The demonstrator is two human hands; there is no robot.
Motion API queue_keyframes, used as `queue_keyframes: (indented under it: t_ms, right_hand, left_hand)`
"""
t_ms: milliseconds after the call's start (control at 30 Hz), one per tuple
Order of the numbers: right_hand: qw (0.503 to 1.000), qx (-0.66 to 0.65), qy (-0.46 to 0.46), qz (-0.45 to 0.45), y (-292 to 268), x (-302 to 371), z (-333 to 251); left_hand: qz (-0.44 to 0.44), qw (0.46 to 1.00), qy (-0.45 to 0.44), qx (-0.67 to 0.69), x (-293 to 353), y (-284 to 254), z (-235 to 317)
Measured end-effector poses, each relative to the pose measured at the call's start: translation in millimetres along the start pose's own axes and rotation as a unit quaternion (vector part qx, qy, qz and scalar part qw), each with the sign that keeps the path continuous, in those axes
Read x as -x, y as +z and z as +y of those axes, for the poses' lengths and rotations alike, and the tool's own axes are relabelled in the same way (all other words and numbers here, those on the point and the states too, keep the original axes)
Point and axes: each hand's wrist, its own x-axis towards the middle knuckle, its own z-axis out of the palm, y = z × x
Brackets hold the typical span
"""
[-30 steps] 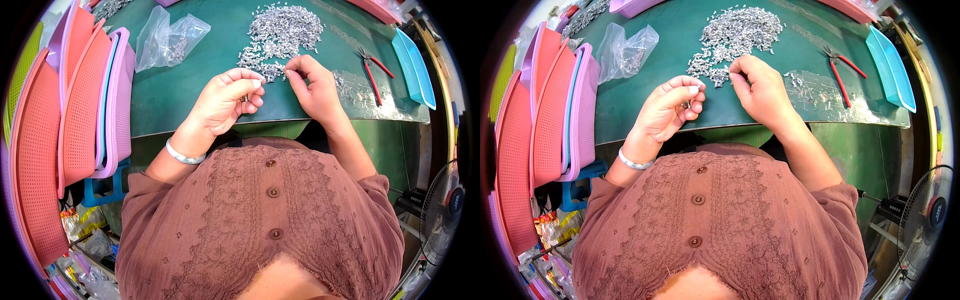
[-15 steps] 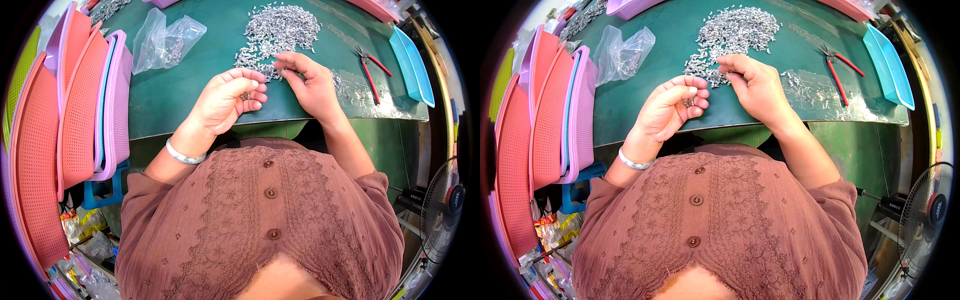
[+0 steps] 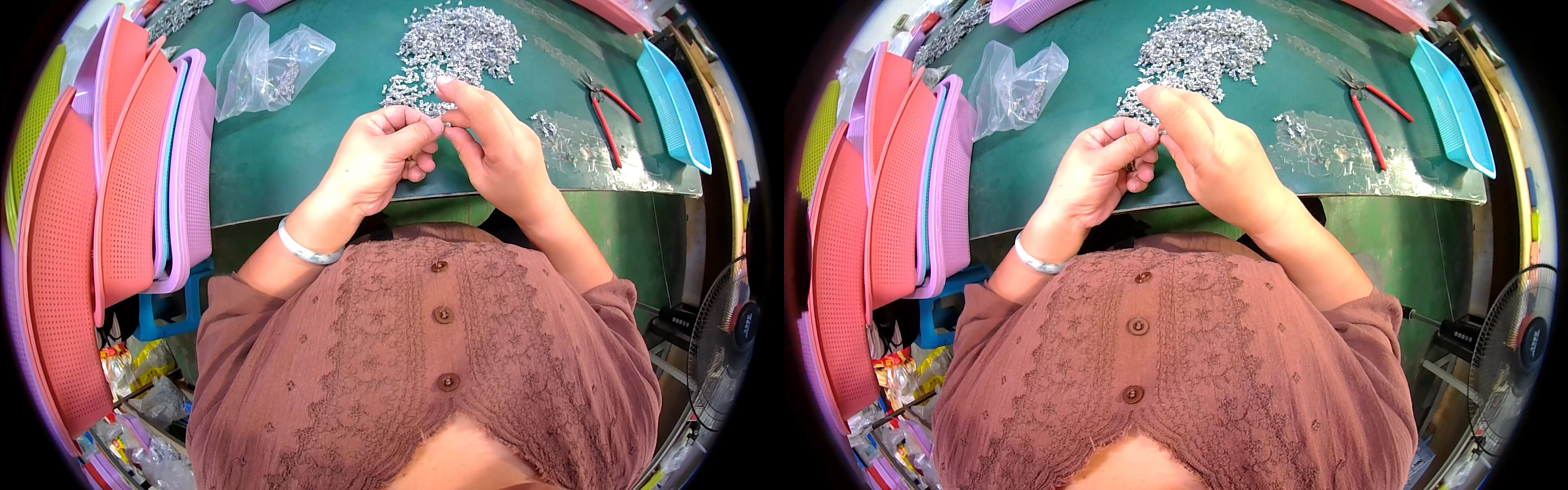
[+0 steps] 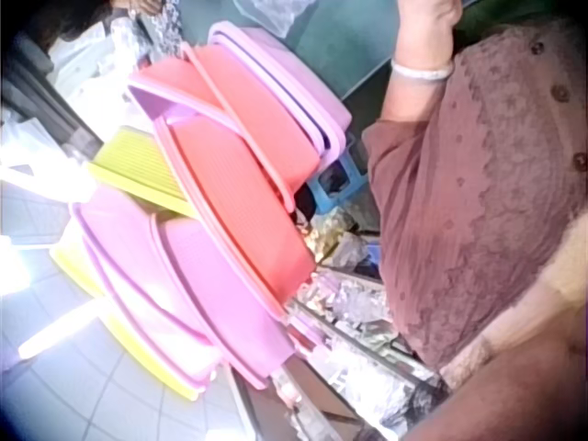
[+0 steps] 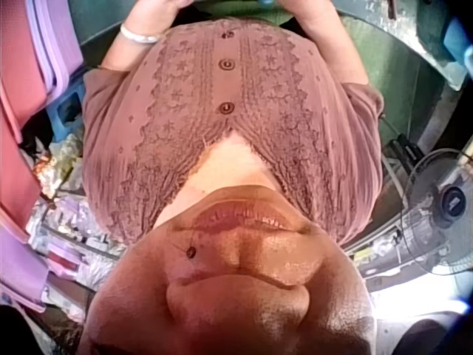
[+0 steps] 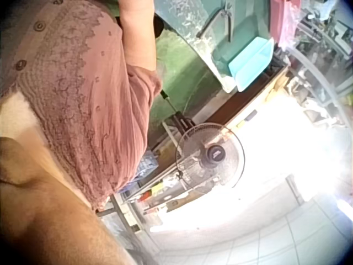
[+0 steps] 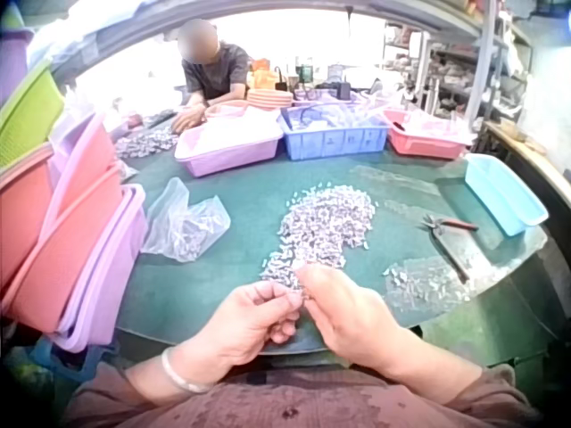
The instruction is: The person sits at a green workbench and assembles small silver metal components by hand. They pick up individual pieces from a pile, connect them, and occasionally use red-handled pliers to manipulate the parts. The assembled items are placed into a clear plastic bag.
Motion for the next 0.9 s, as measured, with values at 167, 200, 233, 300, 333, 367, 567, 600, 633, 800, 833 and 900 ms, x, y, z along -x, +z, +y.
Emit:
queue_keyframes:
  t_ms: [167, 200, 233, 300, 333, 367, 567, 600, 633, 800, 833, 900]
  right_hand:
    - [0.998, -0.050, 0.047, -0.003, -3.0, 0.2, -2.5]
    - [0.998, -0.043, 0.042, 0.000, -3.6, 1.6, 1.1]
    - [0.999, -0.036, 0.038, 0.003, -4.4, 2.3, 3.5]
    - [0.999, -0.039, 0.035, -0.008, -6.3, 1.8, 4.6]
    - [0.998, -0.041, 0.034, -0.014, -6.8, 1.7, 4.7]
    - [0.998, -0.048, 0.039, -0.013, -6.6, 1.9, 4.3]
    - [0.994, -0.080, 0.070, -0.011, -5.3, 2.9, 3.4]
    - [0.993, -0.088, 0.078, -0.010, -5.4, 2.1, 2.0]
    - [0.992, -0.096, 0.087, -0.009, -5.5, 1.7, 1.2]
    - [0.986, -0.124, 0.106, -0.022, -5.5, 1.5, 1.7]
    - [0.984, -0.133, 0.114, -0.024, -5.3, 1.7, 2.3]
    - [0.981, -0.148, 0.125, -0.025, -3.9, 3.2, 4.5]
  left_hand:
    - [0.010, 1.000, 0.014, 0.015, 0.1, 0.2, -2.1]
    - [0.009, 1.000, 0.016, 0.023, -0.2, -0.3, -2.5]
    - [0.008, 1.000, 0.017, 0.024, -0.6, -0.8, -3.0]
    - [0.008, 0.999, 0.019, 0.026, -1.0, -1.7, -4.4]
    - [0.008, 0.999, 0.020, 0.028, -1.0, -2.0, -4.7]
    - [0.007, 0.999, 0.021, 0.030, -1.0, -2.3, -4.9]
    - [0.010, 0.999, 0.019, 0.027, 0.7, -0.3, -3.2]
    - [0.010, 0.999, 0.018, 0.026, 1.0, 0.0, -3.0]
    - [0.009, 1.000, 0.017, 0.024, 0.9, -0.4, -3.1]
    - [-0.006, 1.000, 0.009, 0.009, 1.5, -1.4, -1.6]
    - [-0.007, 1.000, 0.007, 0.013, 1.6, -1.3, -1.7]
    - [-0.008, 1.000, 0.002, 0.020, 1.7, -1.2, -2.3]
